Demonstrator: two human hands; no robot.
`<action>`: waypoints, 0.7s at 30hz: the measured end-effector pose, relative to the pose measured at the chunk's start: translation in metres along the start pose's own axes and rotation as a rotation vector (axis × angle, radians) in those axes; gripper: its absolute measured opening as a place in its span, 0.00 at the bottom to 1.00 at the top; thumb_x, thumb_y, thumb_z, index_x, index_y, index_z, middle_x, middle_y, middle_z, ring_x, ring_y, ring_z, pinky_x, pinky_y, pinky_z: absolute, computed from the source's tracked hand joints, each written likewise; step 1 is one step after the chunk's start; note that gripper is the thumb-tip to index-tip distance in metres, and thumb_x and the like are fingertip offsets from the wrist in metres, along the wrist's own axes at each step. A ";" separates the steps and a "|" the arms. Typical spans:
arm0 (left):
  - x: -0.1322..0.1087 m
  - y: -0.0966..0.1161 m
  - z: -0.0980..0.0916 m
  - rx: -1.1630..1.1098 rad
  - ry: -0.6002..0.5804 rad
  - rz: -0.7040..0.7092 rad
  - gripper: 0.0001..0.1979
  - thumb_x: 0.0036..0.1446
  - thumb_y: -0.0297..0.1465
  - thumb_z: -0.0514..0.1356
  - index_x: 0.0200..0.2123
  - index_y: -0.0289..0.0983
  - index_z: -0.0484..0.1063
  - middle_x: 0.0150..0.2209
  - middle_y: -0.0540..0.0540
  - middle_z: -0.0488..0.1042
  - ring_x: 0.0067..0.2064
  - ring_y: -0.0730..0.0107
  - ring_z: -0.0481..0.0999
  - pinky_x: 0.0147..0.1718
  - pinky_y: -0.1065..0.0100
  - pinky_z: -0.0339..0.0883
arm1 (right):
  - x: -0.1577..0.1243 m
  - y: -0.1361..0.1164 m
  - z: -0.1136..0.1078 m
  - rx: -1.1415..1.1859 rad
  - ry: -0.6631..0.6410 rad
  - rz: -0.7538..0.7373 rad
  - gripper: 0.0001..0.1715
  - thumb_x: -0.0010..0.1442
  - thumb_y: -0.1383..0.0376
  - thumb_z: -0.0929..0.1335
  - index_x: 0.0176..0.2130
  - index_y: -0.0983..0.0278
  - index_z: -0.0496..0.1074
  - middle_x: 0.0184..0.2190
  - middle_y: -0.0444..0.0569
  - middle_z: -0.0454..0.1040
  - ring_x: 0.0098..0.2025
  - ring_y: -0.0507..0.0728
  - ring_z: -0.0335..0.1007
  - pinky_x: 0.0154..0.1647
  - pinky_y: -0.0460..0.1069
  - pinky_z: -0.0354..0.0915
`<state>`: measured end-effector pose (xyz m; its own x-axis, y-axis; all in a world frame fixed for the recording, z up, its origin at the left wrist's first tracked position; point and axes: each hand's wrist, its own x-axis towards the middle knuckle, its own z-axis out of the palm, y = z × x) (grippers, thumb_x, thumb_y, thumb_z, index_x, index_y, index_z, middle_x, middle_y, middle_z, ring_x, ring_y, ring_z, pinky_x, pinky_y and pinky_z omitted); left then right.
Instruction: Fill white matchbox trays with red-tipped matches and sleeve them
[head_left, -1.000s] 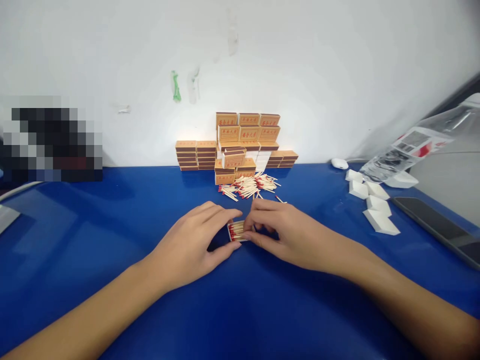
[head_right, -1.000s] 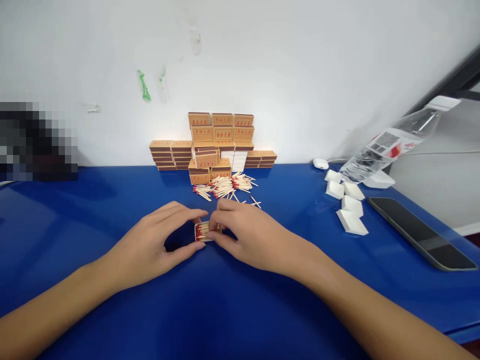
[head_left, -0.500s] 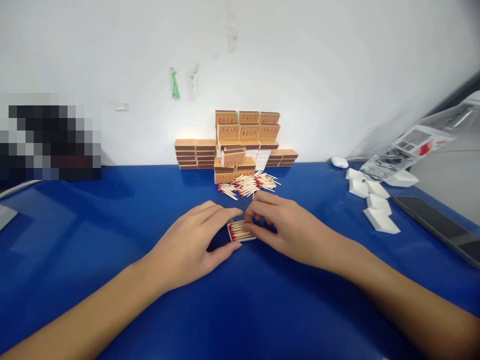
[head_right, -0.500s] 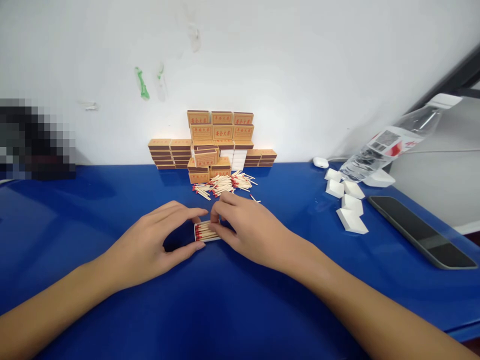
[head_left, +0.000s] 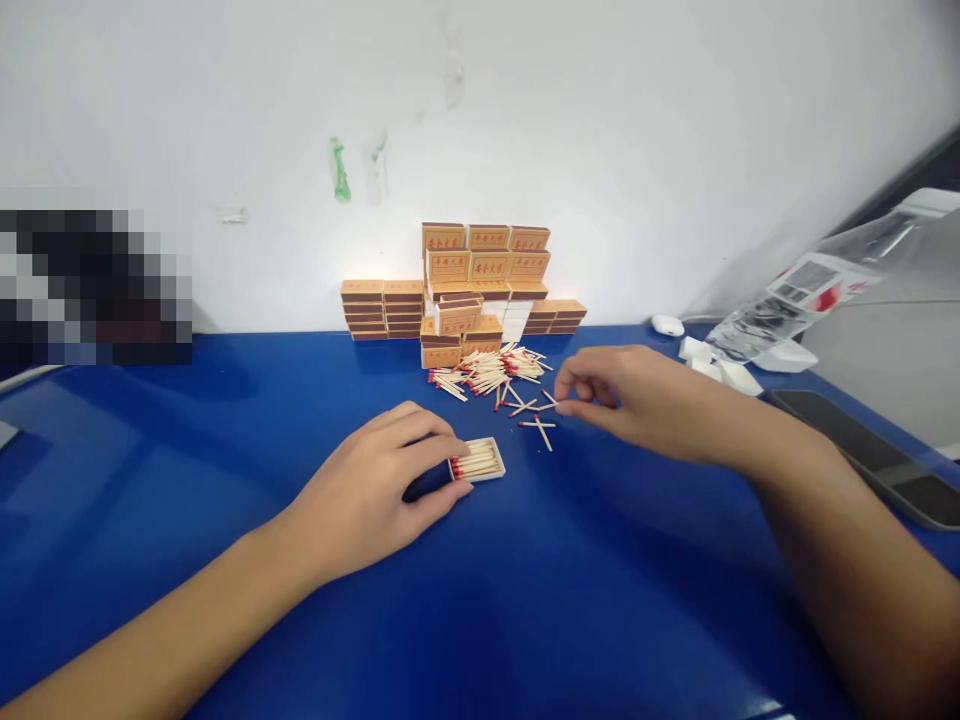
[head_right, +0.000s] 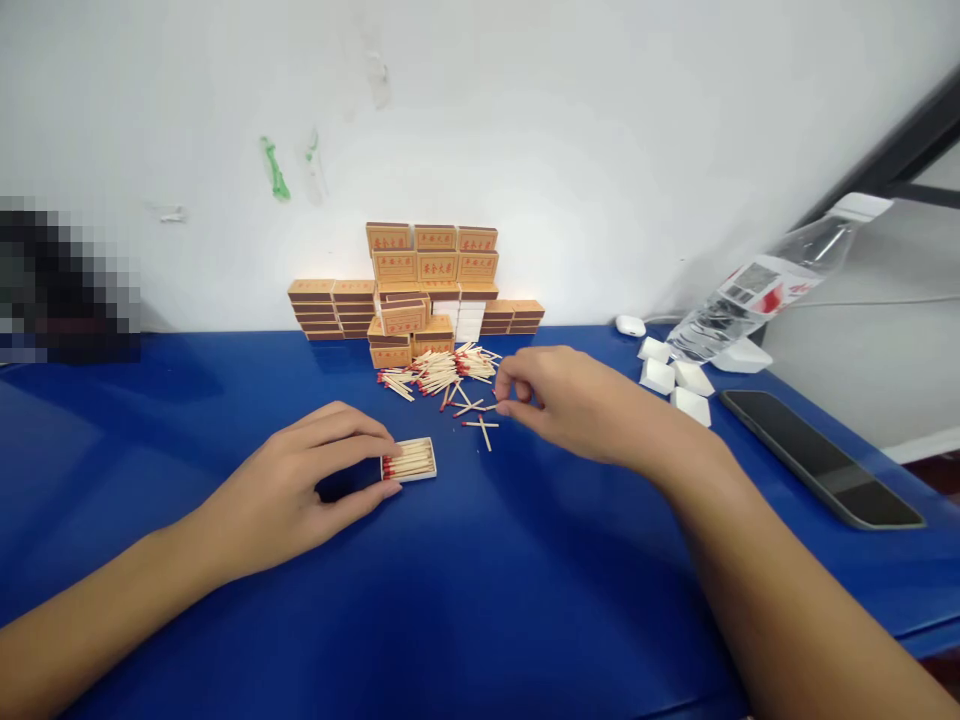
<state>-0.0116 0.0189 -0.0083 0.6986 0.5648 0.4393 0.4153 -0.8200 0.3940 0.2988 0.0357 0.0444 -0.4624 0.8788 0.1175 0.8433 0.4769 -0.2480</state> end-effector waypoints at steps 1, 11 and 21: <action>0.000 0.000 0.000 0.002 0.003 -0.003 0.09 0.69 0.32 0.64 0.51 0.39 0.78 0.47 0.42 0.80 0.49 0.58 0.77 0.50 0.56 0.74 | 0.000 0.003 0.000 0.018 -0.058 0.016 0.08 0.67 0.60 0.69 0.36 0.60 0.77 0.29 0.44 0.75 0.28 0.54 0.67 0.29 0.49 0.58; 0.000 0.001 -0.001 0.019 0.019 -0.033 0.12 0.68 0.32 0.65 0.53 0.38 0.77 0.48 0.43 0.81 0.49 0.58 0.78 0.50 0.56 0.74 | -0.009 -0.011 0.020 -0.022 -0.125 0.080 0.09 0.68 0.59 0.70 0.36 0.60 0.75 0.32 0.47 0.77 0.32 0.56 0.69 0.32 0.50 0.60; -0.002 0.001 -0.001 0.019 0.024 -0.024 0.14 0.68 0.31 0.66 0.54 0.38 0.76 0.48 0.43 0.81 0.49 0.58 0.78 0.50 0.56 0.74 | -0.003 -0.013 0.021 -0.003 -0.122 0.077 0.10 0.72 0.58 0.68 0.38 0.60 0.73 0.34 0.47 0.77 0.34 0.57 0.69 0.35 0.51 0.58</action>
<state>-0.0133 0.0175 -0.0077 0.6743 0.5859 0.4495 0.4425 -0.8079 0.3893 0.2837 0.0265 0.0267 -0.4263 0.9044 -0.0200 0.8783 0.4085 -0.2484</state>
